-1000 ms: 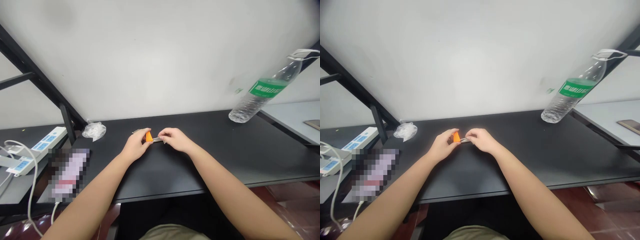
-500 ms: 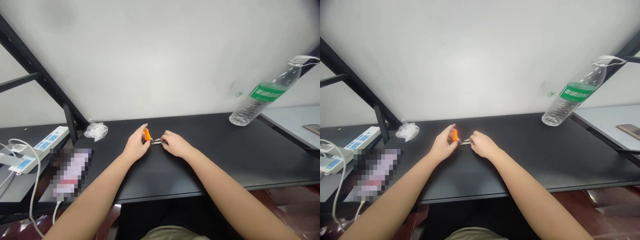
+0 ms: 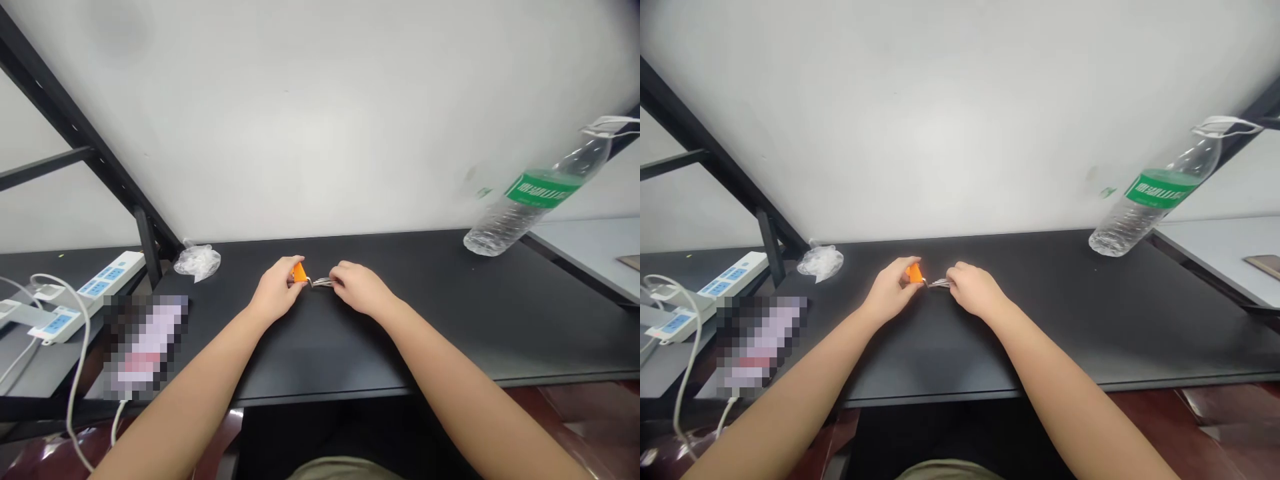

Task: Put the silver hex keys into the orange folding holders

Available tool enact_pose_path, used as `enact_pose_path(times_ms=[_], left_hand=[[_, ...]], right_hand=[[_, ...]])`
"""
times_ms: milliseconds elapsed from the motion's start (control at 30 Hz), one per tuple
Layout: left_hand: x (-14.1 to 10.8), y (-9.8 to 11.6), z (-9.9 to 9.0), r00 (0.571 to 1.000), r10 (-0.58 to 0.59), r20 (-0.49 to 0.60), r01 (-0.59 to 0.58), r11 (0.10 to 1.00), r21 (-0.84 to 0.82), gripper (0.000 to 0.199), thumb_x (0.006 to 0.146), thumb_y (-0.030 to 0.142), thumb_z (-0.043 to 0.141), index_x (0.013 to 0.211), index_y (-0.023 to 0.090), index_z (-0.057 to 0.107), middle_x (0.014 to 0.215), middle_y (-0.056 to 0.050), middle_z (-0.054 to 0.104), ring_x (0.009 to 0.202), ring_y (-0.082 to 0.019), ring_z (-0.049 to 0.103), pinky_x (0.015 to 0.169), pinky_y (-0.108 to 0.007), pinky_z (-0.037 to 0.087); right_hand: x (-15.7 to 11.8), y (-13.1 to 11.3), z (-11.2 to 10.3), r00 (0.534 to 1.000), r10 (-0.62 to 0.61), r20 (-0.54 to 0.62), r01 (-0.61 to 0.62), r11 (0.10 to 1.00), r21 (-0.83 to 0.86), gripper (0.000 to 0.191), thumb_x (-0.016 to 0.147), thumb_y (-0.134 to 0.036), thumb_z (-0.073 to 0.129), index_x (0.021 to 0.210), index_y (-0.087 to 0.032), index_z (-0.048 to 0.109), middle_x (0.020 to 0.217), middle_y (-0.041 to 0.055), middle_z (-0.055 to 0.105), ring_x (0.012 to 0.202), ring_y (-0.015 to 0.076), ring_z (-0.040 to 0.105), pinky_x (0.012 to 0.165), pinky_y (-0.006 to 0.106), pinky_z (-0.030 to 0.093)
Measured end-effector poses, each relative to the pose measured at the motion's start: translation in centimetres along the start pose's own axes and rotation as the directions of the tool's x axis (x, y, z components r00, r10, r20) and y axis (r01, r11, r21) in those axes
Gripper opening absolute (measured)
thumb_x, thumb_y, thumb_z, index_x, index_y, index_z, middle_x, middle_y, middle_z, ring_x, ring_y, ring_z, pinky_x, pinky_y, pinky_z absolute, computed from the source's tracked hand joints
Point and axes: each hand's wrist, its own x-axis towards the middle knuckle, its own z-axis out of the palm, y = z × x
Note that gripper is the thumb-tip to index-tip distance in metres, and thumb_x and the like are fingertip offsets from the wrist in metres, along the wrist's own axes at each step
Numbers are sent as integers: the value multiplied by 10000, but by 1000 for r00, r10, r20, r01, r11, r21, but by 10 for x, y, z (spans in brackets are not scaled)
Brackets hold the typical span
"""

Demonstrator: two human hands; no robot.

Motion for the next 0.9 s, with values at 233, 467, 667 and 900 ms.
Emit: enact_pose_path(times_ms=[233, 467, 667, 900], left_hand=[[2, 0, -1, 1000, -7, -5, 7, 1000, 11, 545, 875, 251, 694, 1405, 260, 569, 1144, -24, 683, 728, -117, 611, 792, -296, 552], [0, 3, -1, 999, 36, 13, -36, 999, 7, 543, 873, 264, 706, 1402, 254, 582, 1117, -33, 682, 722, -113, 591, 740, -268, 537], [-1, 7, 2, 998, 59, 38, -59, 998, 13, 498, 873, 275, 702, 1360, 264, 603, 1055, -23, 682, 728, -127, 587, 733, -276, 535], [-1, 3, 1, 999, 27, -19, -27, 1000, 12, 505, 875, 320, 700, 1367, 268, 599, 870, 5, 625, 697, -134, 569, 688, -273, 513]], right_hand=[[0, 2, -14, 992, 123, -22, -97, 867, 489, 136, 919, -326, 596, 885, -230, 685, 716, -13, 642, 641, 160, 566, 629, 293, 431], [-1, -1, -16, 995, 97, 0, -78, 808, 584, 156, 905, -339, 624, 892, -223, 726, 790, 2, 677, 676, 157, 597, 654, 300, 460], [-1, 1, -18, 992, 123, -16, -86, 774, 627, 166, 905, -351, 624, 896, -218, 722, 805, 11, 676, 667, 161, 598, 651, 307, 482], [-1, 7, -17, 993, 115, -6, -82, 746, 661, 188, 899, -381, 632, 888, -221, 729, 840, 21, 691, 659, 162, 610, 641, 313, 499]])
